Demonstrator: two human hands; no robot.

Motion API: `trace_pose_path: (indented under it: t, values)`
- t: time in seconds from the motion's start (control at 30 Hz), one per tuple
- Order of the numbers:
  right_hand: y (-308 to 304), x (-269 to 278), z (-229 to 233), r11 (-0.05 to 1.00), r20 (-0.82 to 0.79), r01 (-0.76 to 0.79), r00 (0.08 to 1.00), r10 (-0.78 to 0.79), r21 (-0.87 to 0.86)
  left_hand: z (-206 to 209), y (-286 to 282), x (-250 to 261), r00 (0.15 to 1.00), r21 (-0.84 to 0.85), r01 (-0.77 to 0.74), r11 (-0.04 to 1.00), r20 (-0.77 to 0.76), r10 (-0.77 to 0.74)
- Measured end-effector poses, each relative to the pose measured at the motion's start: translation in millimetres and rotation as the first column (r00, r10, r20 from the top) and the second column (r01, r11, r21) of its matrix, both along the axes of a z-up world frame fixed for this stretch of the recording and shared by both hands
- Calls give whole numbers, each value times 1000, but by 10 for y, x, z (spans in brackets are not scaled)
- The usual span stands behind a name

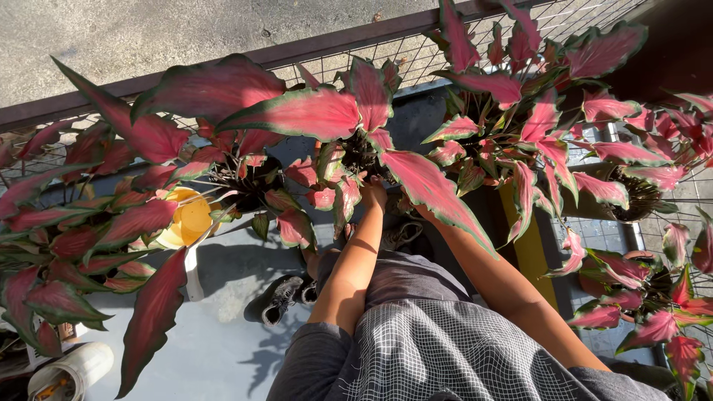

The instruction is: The person waters several potted plants on a balcony using a plastic dipper and clears debris from the soil by hand and with a small trowel.

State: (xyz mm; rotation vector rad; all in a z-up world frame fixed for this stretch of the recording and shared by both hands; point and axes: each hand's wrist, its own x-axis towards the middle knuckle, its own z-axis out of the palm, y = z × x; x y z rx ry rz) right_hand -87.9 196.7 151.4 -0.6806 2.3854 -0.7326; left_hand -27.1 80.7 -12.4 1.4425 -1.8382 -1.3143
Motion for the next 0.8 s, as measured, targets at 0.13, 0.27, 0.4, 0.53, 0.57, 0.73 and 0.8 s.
trace_pose_path:
  t: [0.13, 0.27, 0.4, 0.53, 0.57, 0.73, 0.8]
  values:
    - [-11, 25, 5, 999, 46, 21, 999, -23, 31, 21, -91, -140, 994, 454, -103, 885, 24, 103]
    - [13, 46, 3, 996, 89, 52, 994, -58, 69, 5, -139, -157, 983, 312, -53, 949, 182, -5]
    - [101, 97, -67, 983, 123, 104, 985, -123, 150, -90, -379, 41, 994, 203, 98, 974, 24, -105]
    - [168, 119, -228, 981, 37, 158, 986, -163, 112, -111, -714, 143, 989, 222, 148, 964, -11, -149]
    - [168, 124, -265, 981, 38, 159, 986, -164, 111, -115, -784, 169, 986, 229, 168, 959, -26, -167]
    - [187, 149, -387, 987, 52, 128, 990, -134, 95, -156, -998, 388, 948, 276, 317, 907, -129, -292]
    - [187, 139, -395, 989, 27, 139, 990, -140, 43, -148, -1022, 444, 926, 307, 375, 875, -164, -339]
